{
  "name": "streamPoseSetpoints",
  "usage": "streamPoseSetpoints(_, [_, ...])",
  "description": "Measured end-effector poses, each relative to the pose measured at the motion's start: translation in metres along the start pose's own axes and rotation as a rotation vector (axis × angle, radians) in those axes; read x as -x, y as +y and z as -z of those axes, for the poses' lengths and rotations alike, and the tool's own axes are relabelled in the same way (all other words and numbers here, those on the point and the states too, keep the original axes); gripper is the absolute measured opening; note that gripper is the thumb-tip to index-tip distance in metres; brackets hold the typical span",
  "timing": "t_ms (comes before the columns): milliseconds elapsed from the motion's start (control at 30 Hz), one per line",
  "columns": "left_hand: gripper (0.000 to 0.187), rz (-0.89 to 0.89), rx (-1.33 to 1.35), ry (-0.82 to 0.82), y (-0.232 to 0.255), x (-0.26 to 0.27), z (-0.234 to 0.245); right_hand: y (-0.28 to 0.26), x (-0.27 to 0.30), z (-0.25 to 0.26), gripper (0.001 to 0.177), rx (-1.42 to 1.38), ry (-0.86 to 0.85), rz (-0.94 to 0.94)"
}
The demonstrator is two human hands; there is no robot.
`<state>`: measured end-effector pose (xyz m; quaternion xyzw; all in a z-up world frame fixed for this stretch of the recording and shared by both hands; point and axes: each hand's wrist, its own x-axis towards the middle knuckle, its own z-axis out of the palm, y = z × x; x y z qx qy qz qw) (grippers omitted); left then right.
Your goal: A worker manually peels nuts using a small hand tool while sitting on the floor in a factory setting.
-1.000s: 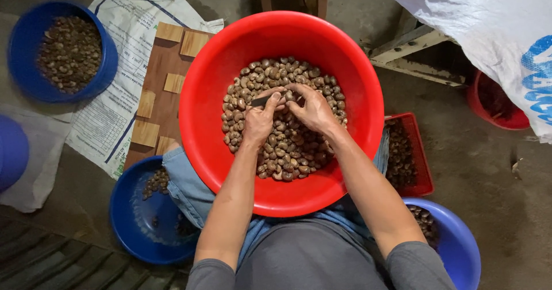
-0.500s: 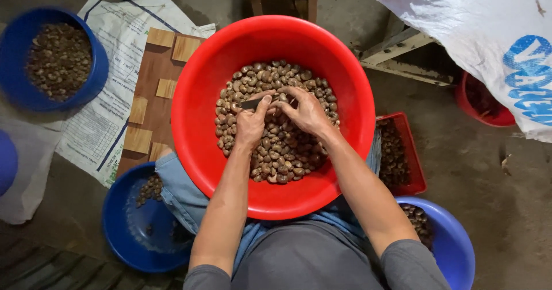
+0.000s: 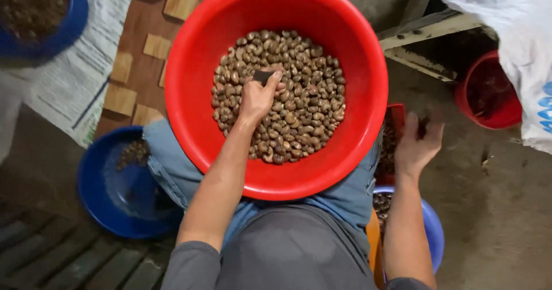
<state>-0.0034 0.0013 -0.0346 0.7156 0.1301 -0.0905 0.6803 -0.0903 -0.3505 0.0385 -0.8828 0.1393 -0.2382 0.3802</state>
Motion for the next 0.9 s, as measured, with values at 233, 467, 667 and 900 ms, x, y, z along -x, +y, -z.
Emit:
streamPoseSetpoints(233, [0.023,0.023,-0.115,0.072,0.016,0.007,-0.005,0.257,0.169,0.067,0.065,0.349,-0.354,-0.725])
streamPoseSetpoints(467, [0.035,0.176,-0.069,0.003,0.025,0.002,-0.009,0.292,0.252,0.13,0.064,0.683,-0.603,-0.886])
streamPoseSetpoints(667, [0.027,0.0,-0.077,0.063,-0.004,0.0,-0.011,0.199,0.154,0.07,0.054,0.497,-0.269,-0.527])
streamPoseSetpoints(900, [0.032,-0.006,-0.179,0.065,0.012,0.009,-0.005,-0.058,-0.005,-0.004,0.027,-0.191,-0.097,0.397])
